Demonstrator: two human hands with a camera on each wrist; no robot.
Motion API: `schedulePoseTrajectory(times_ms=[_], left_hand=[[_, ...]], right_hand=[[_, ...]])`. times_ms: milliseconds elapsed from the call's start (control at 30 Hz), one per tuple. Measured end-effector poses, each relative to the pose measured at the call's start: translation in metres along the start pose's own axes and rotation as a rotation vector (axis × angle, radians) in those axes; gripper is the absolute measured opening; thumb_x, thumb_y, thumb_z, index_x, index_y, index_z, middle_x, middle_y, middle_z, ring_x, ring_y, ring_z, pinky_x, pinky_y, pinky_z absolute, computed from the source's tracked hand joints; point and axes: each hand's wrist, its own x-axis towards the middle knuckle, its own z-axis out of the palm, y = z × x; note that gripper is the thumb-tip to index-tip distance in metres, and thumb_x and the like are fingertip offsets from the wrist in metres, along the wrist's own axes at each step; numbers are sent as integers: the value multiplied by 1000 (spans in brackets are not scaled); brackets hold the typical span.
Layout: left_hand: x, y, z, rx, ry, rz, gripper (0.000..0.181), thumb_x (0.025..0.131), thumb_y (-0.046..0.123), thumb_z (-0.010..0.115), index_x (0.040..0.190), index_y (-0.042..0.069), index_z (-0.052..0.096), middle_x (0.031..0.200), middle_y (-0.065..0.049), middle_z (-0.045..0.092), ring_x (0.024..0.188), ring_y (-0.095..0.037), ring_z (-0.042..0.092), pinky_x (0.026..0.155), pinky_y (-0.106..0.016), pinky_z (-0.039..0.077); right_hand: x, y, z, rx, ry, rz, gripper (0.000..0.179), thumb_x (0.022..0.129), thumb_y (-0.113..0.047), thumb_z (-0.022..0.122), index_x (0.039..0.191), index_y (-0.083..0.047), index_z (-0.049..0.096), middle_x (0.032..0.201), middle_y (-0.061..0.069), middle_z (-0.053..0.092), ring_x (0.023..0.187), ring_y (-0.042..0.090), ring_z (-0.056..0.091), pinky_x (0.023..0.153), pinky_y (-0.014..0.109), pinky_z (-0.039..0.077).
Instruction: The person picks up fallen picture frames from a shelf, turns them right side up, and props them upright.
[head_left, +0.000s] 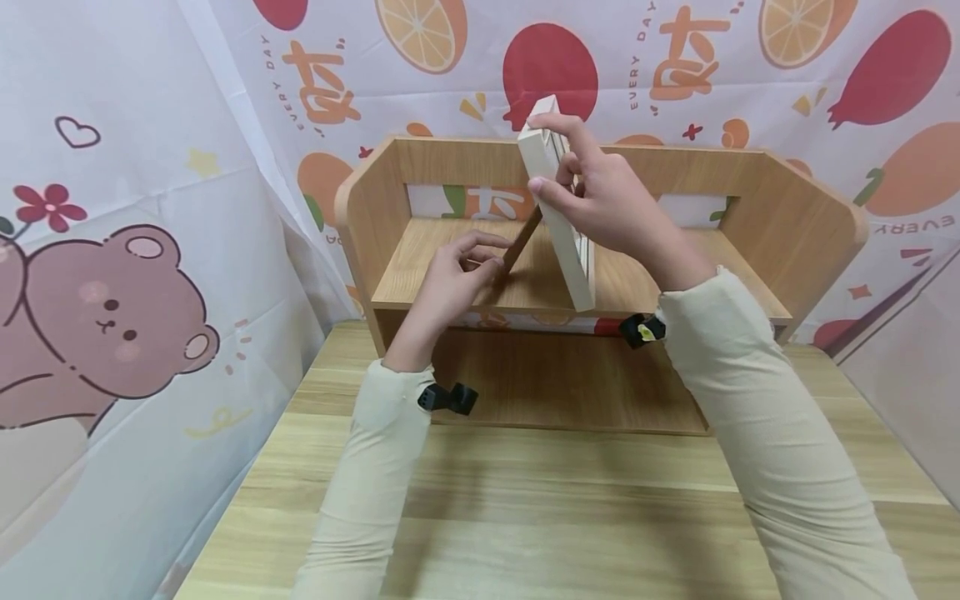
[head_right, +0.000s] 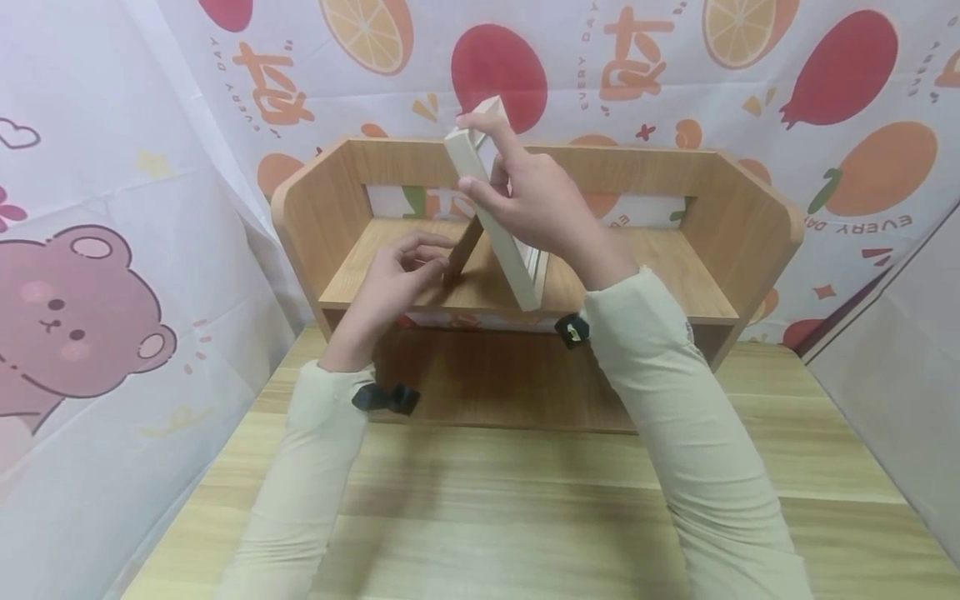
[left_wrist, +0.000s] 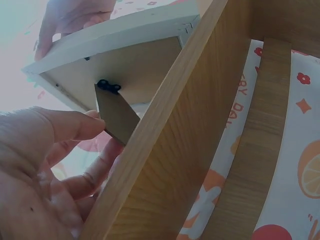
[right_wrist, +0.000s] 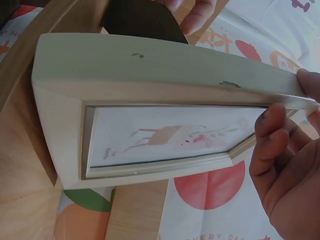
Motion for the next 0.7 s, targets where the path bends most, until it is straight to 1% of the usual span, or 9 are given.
schedulePoseTrajectory(times_ms=[133,267,533,700], left_hand=[[1,0,-2,9,-8,-10,27,93,9,56,119,11,66,102,-16,69,79,-15,57,71,-25,44],[5,-1,-4,12,-13,-18,27,94,10,56,119,12,65,103,-16,69,80,-15,57,70,-25,43],[9,-1,-6,22,-9,-33,26,95,10,55,119,11,65,105,-16,69,81,-17,58,68,-25,42],[11,-3,-7,15,1,-31,26,96,9,54,119,10,64,107,-17,68,88,-22,60,73,-27,44]], right_hand=[[2,-1,4,-10,21,7,53,97,-31,56,144,-29,31,74,7,52,62,22,48,64,29,43],[5,-3,7,-41,43,11,53,96,-32,56,143,-29,32,72,6,51,62,21,47,64,29,42],[9,-10,10,-92,50,41,53,96,-36,55,143,-28,32,72,6,51,64,22,48,67,31,44],[12,-13,13,-142,55,59,53,96,-38,55,143,-28,32,70,4,50,62,21,47,64,30,42]])
